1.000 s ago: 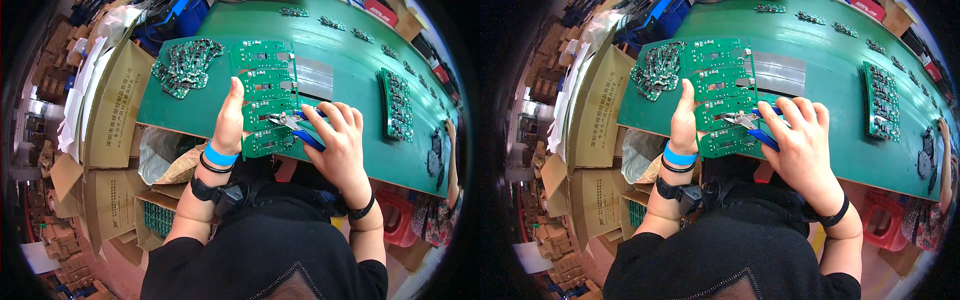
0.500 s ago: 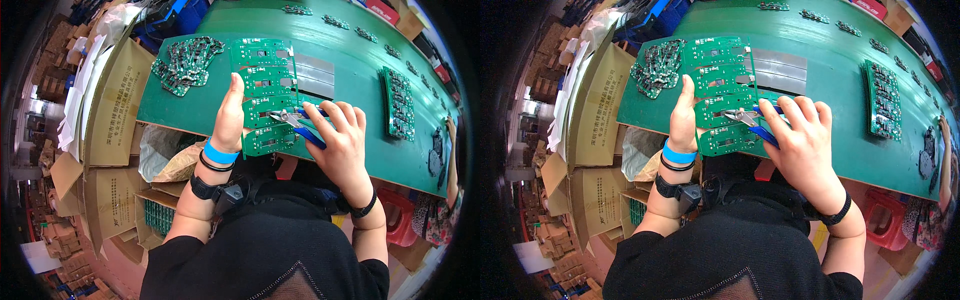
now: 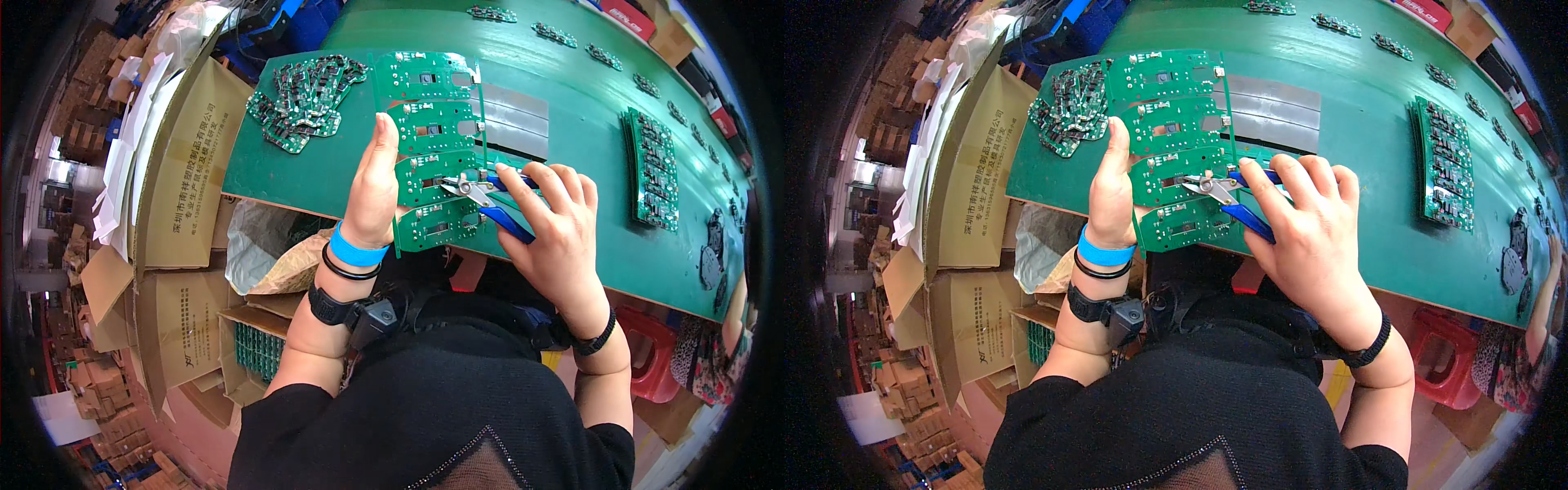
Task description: The person uses a pair of blue-handled pliers to trim the edges of green circuit boards. They hold the boards in their left hand and carefully cut away excess material along the perimeter. The trimmed boards are then placed into a stack on the table.
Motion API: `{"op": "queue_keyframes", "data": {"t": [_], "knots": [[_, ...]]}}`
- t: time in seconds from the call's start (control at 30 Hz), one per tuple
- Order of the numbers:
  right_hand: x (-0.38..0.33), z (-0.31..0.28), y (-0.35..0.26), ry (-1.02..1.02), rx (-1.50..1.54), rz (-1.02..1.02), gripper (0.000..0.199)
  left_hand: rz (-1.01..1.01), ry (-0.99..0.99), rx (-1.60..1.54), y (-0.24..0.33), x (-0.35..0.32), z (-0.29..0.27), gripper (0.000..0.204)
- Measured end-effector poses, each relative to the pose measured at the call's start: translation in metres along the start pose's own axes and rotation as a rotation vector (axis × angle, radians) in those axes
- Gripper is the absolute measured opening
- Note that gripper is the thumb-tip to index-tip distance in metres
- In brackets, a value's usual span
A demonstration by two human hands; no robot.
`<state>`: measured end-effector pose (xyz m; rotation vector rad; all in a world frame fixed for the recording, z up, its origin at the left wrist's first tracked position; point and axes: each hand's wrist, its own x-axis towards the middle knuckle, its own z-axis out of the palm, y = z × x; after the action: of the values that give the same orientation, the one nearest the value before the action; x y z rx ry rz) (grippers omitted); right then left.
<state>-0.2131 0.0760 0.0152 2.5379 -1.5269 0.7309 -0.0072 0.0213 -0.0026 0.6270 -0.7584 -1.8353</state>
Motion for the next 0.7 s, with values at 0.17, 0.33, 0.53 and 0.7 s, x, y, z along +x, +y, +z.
{"op": "queue_keyframes", "data": {"t": [0.17,0.33,0.53,0.7], "knots": [[-0.0025,0.0028,0.0006,0.011,0.030,0.022,0.066,0.029,-0.006,0.095,-0.0012,0.0022,-0.0041,0.065],[-0.0011,0.0024,0.0015,0.026,0.009,0.016,0.067,0.024,0.008,0.114,-0.0007,0.0036,-0.0036,0.070],[0.0001,-0.0011,-0.0011,0.015,-0.034,-0.001,0.068,0.046,-0.008,0.084,0.0003,0.0017,-0.0004,0.060],[-0.0003,0.0003,0.0010,0.025,-0.064,-0.017,0.068,0.026,0.016,0.122,-0.0022,0.0029,-0.0028,0.070]]}}
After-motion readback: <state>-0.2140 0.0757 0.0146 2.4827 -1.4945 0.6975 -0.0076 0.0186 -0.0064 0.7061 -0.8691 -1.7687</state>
